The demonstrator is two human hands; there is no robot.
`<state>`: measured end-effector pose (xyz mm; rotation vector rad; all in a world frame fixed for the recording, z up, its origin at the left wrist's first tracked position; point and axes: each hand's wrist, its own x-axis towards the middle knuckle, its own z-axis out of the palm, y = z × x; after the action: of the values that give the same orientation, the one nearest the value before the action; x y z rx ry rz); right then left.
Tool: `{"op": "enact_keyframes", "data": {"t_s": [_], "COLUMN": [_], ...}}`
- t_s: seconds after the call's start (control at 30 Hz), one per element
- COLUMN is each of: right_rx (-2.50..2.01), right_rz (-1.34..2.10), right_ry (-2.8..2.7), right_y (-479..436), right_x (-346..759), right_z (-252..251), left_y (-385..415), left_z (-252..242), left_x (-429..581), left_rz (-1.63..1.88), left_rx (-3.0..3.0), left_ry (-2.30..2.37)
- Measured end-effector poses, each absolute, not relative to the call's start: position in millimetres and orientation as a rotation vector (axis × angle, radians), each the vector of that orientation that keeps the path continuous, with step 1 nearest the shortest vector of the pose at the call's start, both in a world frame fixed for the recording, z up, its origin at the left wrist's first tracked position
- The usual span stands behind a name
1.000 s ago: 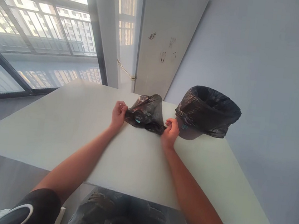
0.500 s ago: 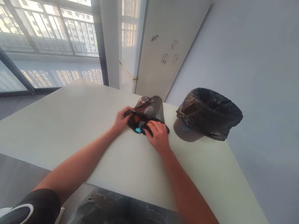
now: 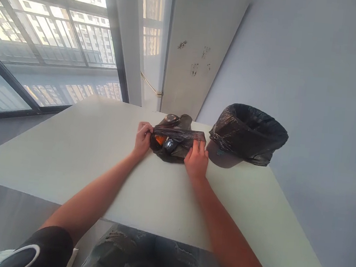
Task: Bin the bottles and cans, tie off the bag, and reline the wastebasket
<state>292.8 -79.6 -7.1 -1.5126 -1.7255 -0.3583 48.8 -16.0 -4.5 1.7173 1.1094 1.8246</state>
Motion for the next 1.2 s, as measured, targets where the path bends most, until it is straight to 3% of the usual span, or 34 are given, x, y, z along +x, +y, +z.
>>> {"op": "enact_keyframes", "data": {"t_s": [0.37,0.7,0.93,1.2], "right_rx": [-1.183,-1.265,-0.803,-0.815], "right_rz": [-0.297,-0.404,-0.408,0.291], "right_ry": [-2.258,-2.368,-1.921,-1.108], "right_y": [-92,-90,-106,-109], "right_x": [278,280,291,295], "right_z": [0,-1,11,32], "left_y": [-17,-12,-21,-51], "left_z": [-6,-12,-12,13], "left_x": [50,47,57,67], "left_rz": [1.673,1.675,1.537,1.393], "left_rx": [1.775,1.826,2.176,2.462], "left_ry": [1.095,1.124,1.192,0.712]}}
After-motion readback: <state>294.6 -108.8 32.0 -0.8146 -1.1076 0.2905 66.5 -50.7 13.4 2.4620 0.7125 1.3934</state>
